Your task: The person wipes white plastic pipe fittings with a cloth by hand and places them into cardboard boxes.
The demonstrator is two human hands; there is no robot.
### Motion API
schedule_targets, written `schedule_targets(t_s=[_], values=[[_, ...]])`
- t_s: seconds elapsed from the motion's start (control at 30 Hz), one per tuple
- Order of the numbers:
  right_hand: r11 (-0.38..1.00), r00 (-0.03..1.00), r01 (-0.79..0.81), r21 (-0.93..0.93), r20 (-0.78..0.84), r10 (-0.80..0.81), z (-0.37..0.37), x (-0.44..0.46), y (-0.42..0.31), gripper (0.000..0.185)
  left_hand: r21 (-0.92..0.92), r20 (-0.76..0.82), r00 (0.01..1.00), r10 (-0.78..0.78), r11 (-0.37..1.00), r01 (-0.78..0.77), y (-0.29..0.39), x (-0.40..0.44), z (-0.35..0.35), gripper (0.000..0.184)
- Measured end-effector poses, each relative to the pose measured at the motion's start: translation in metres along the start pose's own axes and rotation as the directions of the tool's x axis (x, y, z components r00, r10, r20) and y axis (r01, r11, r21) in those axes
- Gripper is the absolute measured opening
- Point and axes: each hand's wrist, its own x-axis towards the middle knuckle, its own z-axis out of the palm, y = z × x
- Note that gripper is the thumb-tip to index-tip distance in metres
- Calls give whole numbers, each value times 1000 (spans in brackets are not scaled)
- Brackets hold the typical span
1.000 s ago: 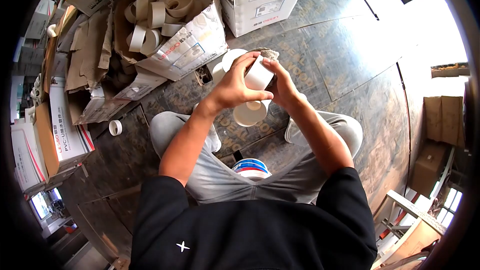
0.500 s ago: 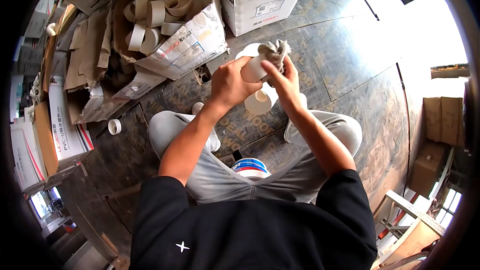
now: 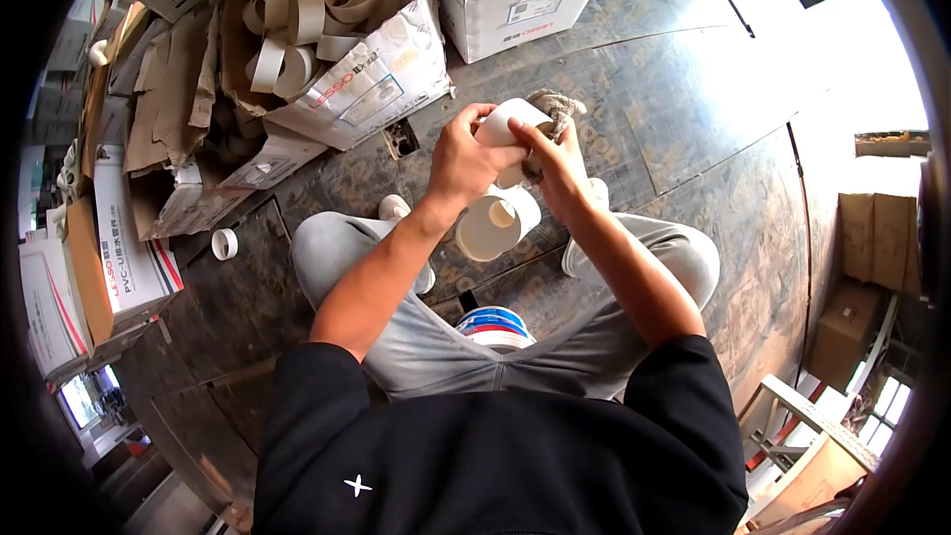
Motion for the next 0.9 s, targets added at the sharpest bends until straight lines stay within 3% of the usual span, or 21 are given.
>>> schedule_targets(t_s=[0.07,0.13,0.17,0.2,0.27,0.33,0.37,0.4,0.43,0.47,0.5,0.53,0.6,0.63,0.67,0.73,0.8,0.87,0.9], values=[[1000,1000,-17,14,22,16,-1,0,3,65,-32,43,999,1,999,0,-3,0,-4,61],[989,998,59,136,22,-63,4,-1,3,54,-22,107,994,35,999,-33,4,1,-19,62],[978,986,-38,204,166,3,-6,4,5,45,-191,268,962,-62,975,116,16,3,-32,57],[958,978,-171,231,158,137,-14,13,12,43,-331,431,895,-117,902,278,27,5,-43,53],[960,962,-143,241,262,78,-13,12,7,45,-321,462,879,-116,902,288,31,7,-52,44],[975,952,-102,199,303,38,-15,16,8,46,-297,374,924,-80,934,201,23,11,-50,34],[970,948,-125,210,314,54,-13,12,2,47,-99,288,957,-48,992,79,17,13,-49,30],[964,944,-146,222,323,68,-11,9,-6,48,-102,283,958,-49,992,81,13,11,-49,30],[958,932,-172,228,352,84,-13,8,-14,50,294,181,981,67,948,-119,10,10,-49,32],[958,935,-174,226,345,88,-17,13,-15,52,652,133,967,216,716,-250,6,9,-48,35],[964,933,-145,225,354,57,-17,14,-20,53,754,168,962,217,600,-267,-7,9,-50,69],[967,931,-117,224,363,29,-16,13,-24,54,754,167,961,222,598,-269,-8,7,-50,69],[959,931,-124,256,364,24,-16,13,-29,54,791,265,956,125,539,-290,-8,1,-49,110],[948,932,-134,288,361,22,-17,12,-31,55,740,313,945,96,598,-306,-14,3,-46,136],[948,933,-129,290,360,17,-18,10,-34,55,740,316,944,100,596,-311,-19,4,-41,136],[954,933,-121,273,360,15,-20,3,-39,56,726,215,931,296,589,-355,-28,6,-29,136],[946,912,-116,302,410,-19,-25,2,-42,58,690,190,933,306,634,-349,-36,15,-23,138],[937,889,-109,331,454,-57,-33,2,-46,59,685,220,974,59,702,-197,-33,20,-22,138],[937,900,-93,337,430,-65,-37,5,-46,60,639,227,972,56,745,-192,-35,20,-25,132]])
